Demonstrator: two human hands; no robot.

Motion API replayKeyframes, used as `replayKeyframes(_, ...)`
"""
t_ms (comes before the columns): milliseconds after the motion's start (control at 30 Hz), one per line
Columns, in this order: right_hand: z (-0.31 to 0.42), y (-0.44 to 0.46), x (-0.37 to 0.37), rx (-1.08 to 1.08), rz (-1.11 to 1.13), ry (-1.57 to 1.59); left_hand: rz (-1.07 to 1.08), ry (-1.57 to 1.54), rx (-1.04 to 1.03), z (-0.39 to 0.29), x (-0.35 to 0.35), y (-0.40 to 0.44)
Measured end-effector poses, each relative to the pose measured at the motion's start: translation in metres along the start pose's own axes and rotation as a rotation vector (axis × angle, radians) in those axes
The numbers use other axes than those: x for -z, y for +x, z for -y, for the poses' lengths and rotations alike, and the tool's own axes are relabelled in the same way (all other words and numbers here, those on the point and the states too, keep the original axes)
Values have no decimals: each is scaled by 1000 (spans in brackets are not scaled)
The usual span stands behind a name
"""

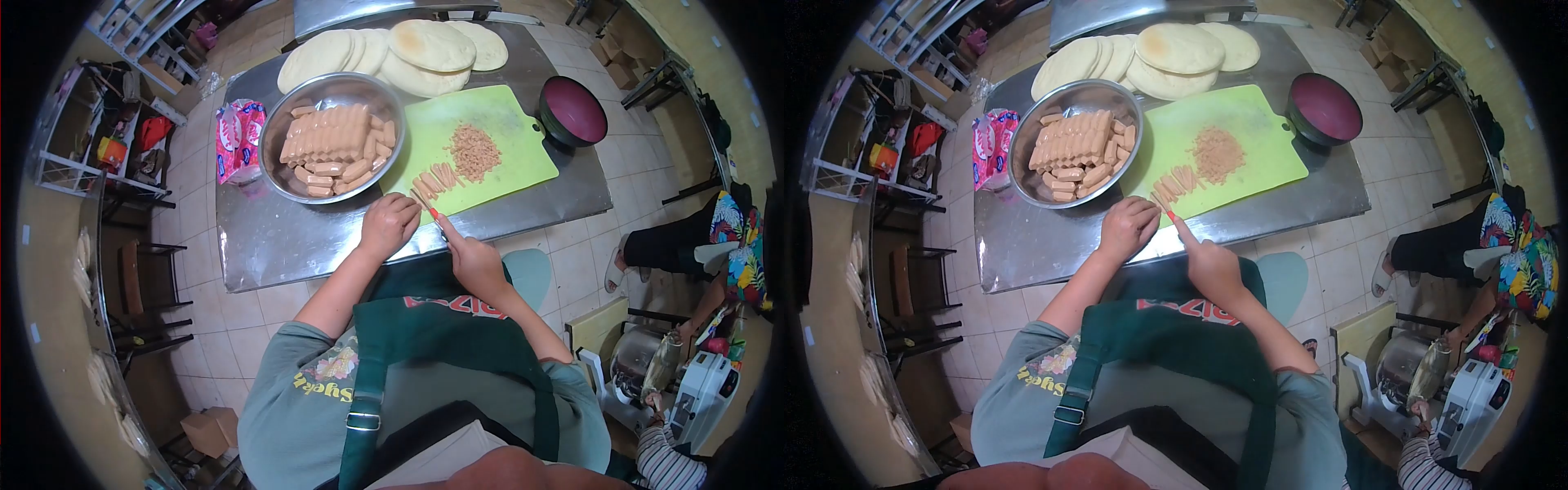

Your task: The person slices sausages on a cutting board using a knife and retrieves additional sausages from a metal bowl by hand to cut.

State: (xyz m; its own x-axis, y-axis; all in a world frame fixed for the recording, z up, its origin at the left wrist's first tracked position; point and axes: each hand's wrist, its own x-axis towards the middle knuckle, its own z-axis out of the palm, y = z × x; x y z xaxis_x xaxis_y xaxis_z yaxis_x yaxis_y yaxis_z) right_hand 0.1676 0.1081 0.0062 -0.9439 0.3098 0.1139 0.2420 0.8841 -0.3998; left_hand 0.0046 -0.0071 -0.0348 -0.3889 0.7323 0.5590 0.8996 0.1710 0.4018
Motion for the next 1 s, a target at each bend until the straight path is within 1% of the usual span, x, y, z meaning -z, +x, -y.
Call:
replayKeyframes(67,1,-6,4,-19,68,-1,-1,11,-1,0,1,1)
replayKeyframes(200,-8,-23,7,-62,118,25,-1,22,-4,0,1,1)
replayKeyframes(267,-7,-28,17,-154,234,62,-4,19,-9,0,1,1)
replayKeyframes(300,-7,-29,22,-155,232,63,1,6,-2,0,1,1)
replayKeyframes(367,-8,-31,33,-193,319,68,6,-6,-1,1,2,3)
replayKeyframes(467,-14,-27,56,-188,332,142,68,-37,29,7,3,6)
replayKeyframes(500,-20,-27,59,-190,328,144,132,-51,40,10,3,10)
replayKeyframes(533,-25,-27,61,-168,287,312,196,-63,53,13,4,14)
replayKeyframes(567,-29,-27,62,-142,243,479,197,-58,48,15,4,20)
replayKeyframes(633,-37,-28,61,-159,203,530,298,-67,-2,17,7,34)
replayKeyframes(667,-41,-29,61,-177,166,577,300,-65,-7,20,5,41)
replayKeyframes(700,-44,-31,61,-177,161,578,369,-48,-75,22,3,48)
replayKeyframes(733,-47,-32,61,-224,132,599,438,-30,-143,24,1,55)
replayKeyframes(767,-49,-33,61,-271,103,619,438,-28,-148,27,-3,61)
replayKeyframes(800,-50,-33,63,-271,99,621,516,-32,-175,29,-6,67)
replayKeyframes(833,-51,-33,66,-334,100,631,594,-38,-201,30,-10,71)
replayKeyframes(867,-52,-34,68,-397,102,641,595,-38,-204,31,-12,75)
replayKeyframes(900,-57,-35,66,-399,99,643,693,-44,-205,28,-9,82)
replayKeyframes(933,-63,-37,62,-349,29,624,791,-50,-205,26,-8,86)
replayKeyframes(967,-67,-38,60,-298,-39,605,793,-50,-206,27,-10,88)
replayKeyframes(1000,-65,-38,65,-298,-40,604,798,-56,-223,27,-11,90)
